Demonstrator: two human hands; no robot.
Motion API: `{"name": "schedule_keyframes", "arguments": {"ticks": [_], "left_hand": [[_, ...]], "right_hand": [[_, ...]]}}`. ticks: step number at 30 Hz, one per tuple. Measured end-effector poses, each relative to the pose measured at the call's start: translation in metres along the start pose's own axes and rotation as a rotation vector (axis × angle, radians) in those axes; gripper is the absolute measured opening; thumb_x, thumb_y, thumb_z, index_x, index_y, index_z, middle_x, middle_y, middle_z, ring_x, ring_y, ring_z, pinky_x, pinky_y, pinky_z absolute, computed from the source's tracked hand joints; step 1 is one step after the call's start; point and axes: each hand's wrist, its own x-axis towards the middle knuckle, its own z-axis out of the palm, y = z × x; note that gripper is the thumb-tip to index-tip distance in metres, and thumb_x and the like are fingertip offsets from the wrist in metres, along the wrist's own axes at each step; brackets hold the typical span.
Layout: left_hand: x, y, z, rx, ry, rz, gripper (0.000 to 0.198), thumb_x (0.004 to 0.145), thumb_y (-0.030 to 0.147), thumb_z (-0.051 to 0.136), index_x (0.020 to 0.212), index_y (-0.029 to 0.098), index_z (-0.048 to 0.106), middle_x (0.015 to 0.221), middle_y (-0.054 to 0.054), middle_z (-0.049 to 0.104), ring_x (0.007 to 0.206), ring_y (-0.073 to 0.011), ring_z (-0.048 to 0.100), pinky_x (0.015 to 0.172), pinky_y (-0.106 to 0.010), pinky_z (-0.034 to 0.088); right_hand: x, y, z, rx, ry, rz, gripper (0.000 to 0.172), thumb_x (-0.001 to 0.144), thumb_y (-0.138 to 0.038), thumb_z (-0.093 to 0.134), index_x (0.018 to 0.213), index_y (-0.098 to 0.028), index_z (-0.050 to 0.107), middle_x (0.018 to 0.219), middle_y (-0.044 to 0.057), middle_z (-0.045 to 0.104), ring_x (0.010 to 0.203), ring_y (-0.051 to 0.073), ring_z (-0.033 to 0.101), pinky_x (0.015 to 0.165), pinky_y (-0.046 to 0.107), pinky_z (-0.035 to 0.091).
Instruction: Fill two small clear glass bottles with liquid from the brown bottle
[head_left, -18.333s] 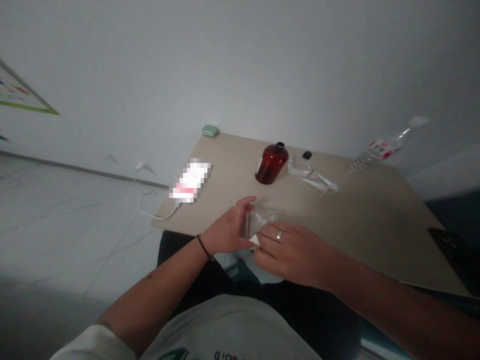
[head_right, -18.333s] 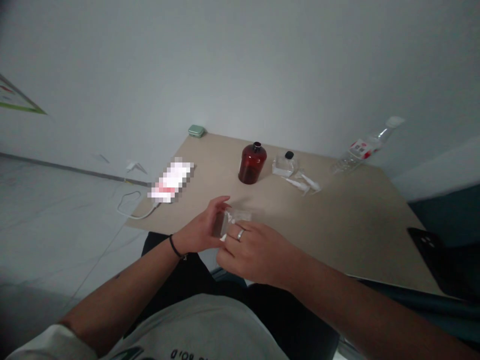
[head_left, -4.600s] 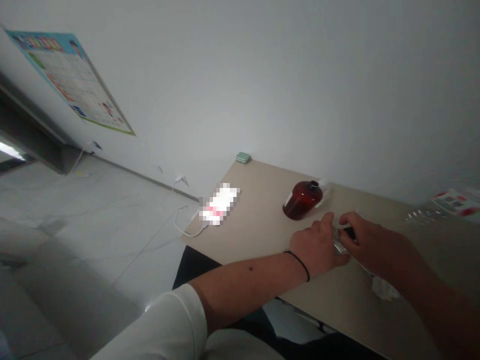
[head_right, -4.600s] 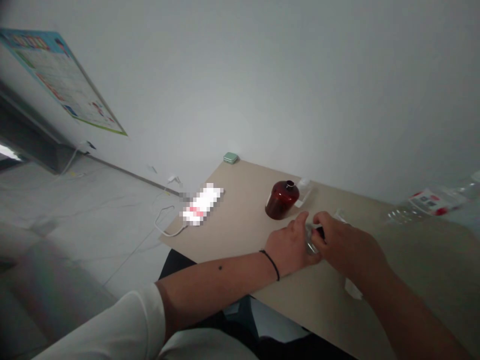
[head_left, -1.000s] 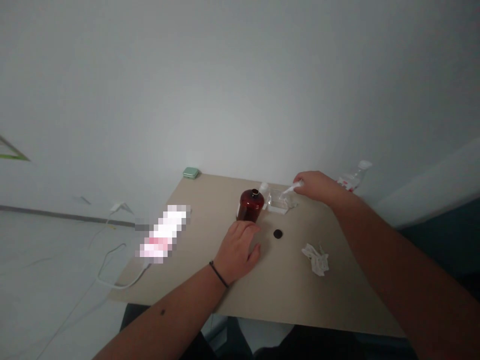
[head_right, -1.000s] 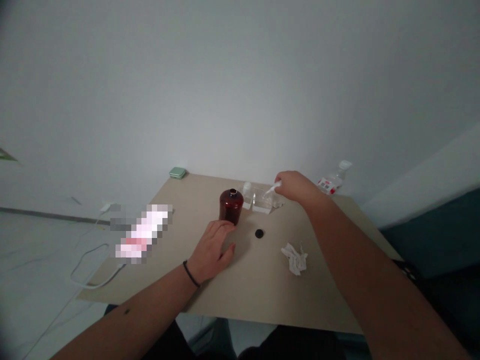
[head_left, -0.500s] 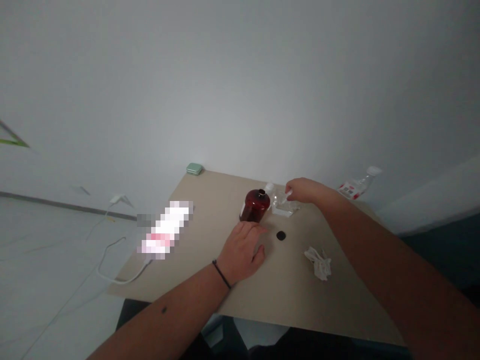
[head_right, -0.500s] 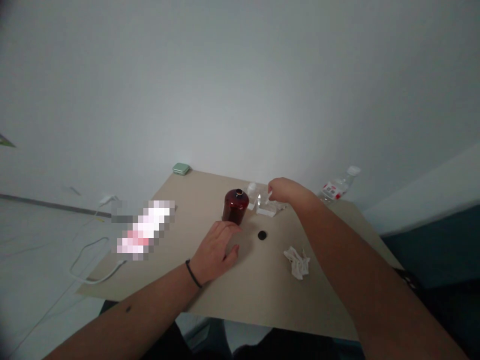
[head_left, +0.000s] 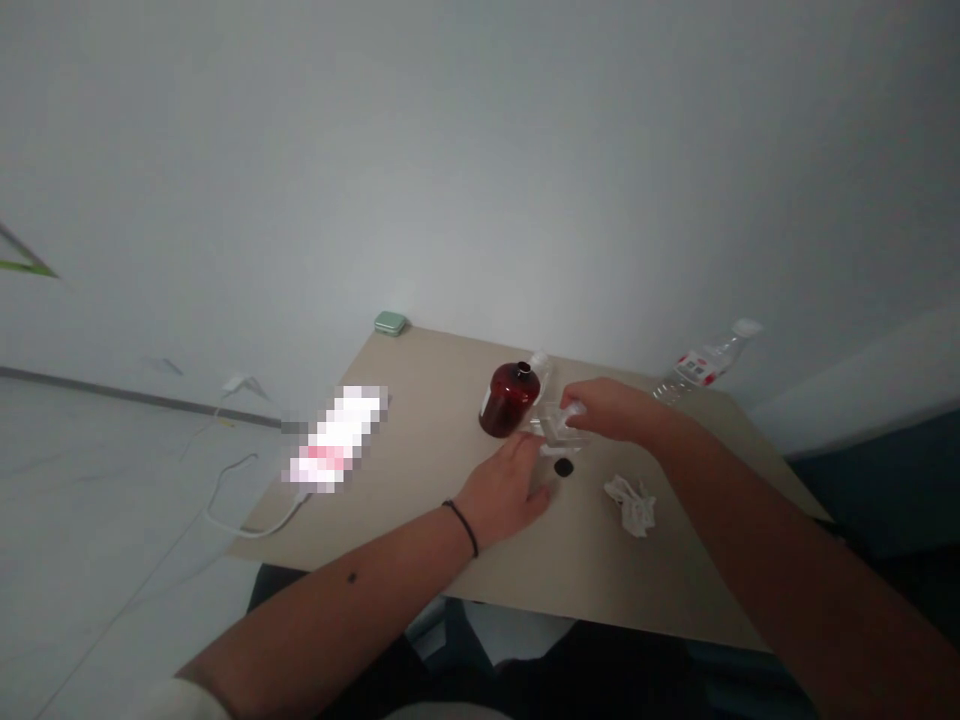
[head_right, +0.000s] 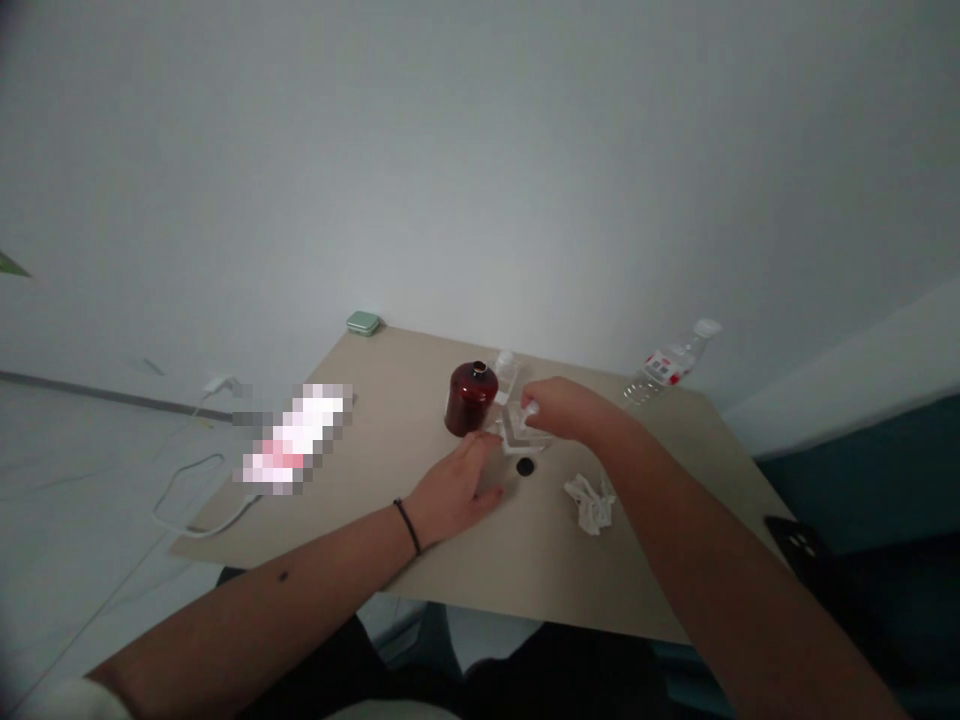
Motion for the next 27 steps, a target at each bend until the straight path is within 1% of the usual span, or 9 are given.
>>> {"name": "schedule_keyframes", "arguments": {"ticks": [6, 10, 14, 17, 18, 20, 23, 25, 27], "left_hand": [[0.025, 0.008, 0.017, -0.086, 0.015, -0.225, 0.083, 0.08, 0.022, 0.08, 0.147, 0.015, 0.033, 0.151, -0.024, 0.05, 0.138, -0.0346, 0.057, 0.112, -0.05, 0.052], [0.032, 0.007, 0.02, -0.026, -0.005, -0.285, 0.073, 0.081, 0.028, 0.082, 0.141, 0.014, 0.042, 0.141, -0.021, 0.061, 0.128, -0.0346, 0.064, 0.106, -0.048, 0.054], [0.032, 0.005, 0.017, 0.051, -0.021, -0.295, 0.073, 0.08, 0.038, 0.085, 0.137, 0.016, 0.046, 0.14, -0.019, 0.062, 0.124, -0.036, 0.067, 0.103, -0.047, 0.056], [0.03, 0.005, 0.017, 0.082, -0.033, -0.292, 0.074, 0.081, 0.042, 0.084, 0.138, 0.017, 0.044, 0.141, -0.018, 0.062, 0.122, -0.0356, 0.068, 0.101, -0.046, 0.057], [0.029, 0.005, 0.017, 0.09, -0.035, -0.291, 0.074, 0.081, 0.043, 0.084, 0.138, 0.017, 0.044, 0.14, -0.018, 0.063, 0.121, -0.0355, 0.069, 0.1, -0.045, 0.057], [0.028, 0.005, 0.018, 0.102, -0.029, -0.281, 0.074, 0.082, 0.043, 0.084, 0.138, 0.017, 0.044, 0.14, -0.018, 0.063, 0.121, -0.0355, 0.069, 0.1, -0.045, 0.057], [0.027, 0.005, 0.019, 0.114, -0.022, -0.274, 0.076, 0.082, 0.045, 0.083, 0.14, 0.017, 0.043, 0.142, -0.019, 0.061, 0.123, -0.0361, 0.068, 0.101, -0.046, 0.056], [0.027, 0.004, 0.02, 0.117, -0.025, -0.272, 0.076, 0.082, 0.046, 0.083, 0.14, 0.017, 0.043, 0.141, -0.019, 0.062, 0.122, -0.0362, 0.068, 0.1, -0.046, 0.057], [0.027, 0.003, 0.02, 0.113, -0.027, -0.272, 0.075, 0.082, 0.048, 0.083, 0.139, 0.018, 0.044, 0.14, -0.019, 0.062, 0.12, -0.0358, 0.069, 0.097, -0.045, 0.057]], "right_hand": [[-0.029, -0.018, 0.007, 0.028, 0.001, -0.043, 0.03, 0.085, -0.02, 0.066, 0.114, -0.024, 0.073, 0.102, 0.008, 0.079, 0.096, 0.025, 0.073, 0.079, 0.031, 0.05], [-0.04, -0.021, 0.008, 0.013, -0.01, -0.063, 0.036, 0.084, -0.016, 0.064, 0.119, -0.024, 0.071, 0.107, 0.01, 0.078, 0.101, 0.026, 0.072, 0.083, 0.031, 0.05], [-0.041, -0.022, 0.009, -0.021, -0.038, -0.08, 0.039, 0.082, -0.008, 0.059, 0.115, -0.025, 0.073, 0.105, 0.008, 0.079, 0.101, 0.024, 0.072, 0.085, 0.031, 0.05], [-0.038, -0.026, 0.009, -0.072, -0.03, -0.025, 0.023, 0.09, -0.027, 0.062, 0.105, -0.02, 0.076, 0.098, 0.014, 0.078, 0.097, 0.031, 0.073, 0.08, 0.037, 0.052], [-0.037, -0.027, 0.008, -0.096, -0.014, 0.021, 0.029, 0.093, -0.04, 0.059, 0.1, -0.019, 0.077, 0.096, 0.017, 0.078, 0.096, 0.034, 0.073, 0.079, 0.04, 0.052], [-0.035, -0.023, 0.008, -0.102, 0.038, 0.142, 0.057, 0.097, -0.063, 0.044, 0.091, -0.017, 0.078, 0.094, 0.022, 0.077, 0.096, 0.039, 0.073, 0.08, 0.047, 0.053], [-0.038, -0.009, 0.014, 0.208, 0.176, 0.238, 0.071, 0.101, -0.066, 0.025, 0.098, -0.019, 0.078, 0.096, 0.021, 0.078, 0.098, 0.036, 0.073, 0.086, 0.048, 0.053], [-0.044, 0.0, 0.027, 0.499, 0.266, 0.195, 0.07, 0.105, -0.055, 0.012, 0.124, -0.022, 0.071, 0.108, 0.016, 0.079, 0.104, 0.029, 0.073, 0.09, 0.043, 0.054], [-0.053, 0.001, 0.046, 0.729, 0.33, 0.143, 0.069, 0.106, -0.044, 0.002, 0.149, -0.025, 0.052, 0.123, 0.012, 0.077, 0.118, 0.026, 0.069, 0.096, 0.043, 0.052]]}}
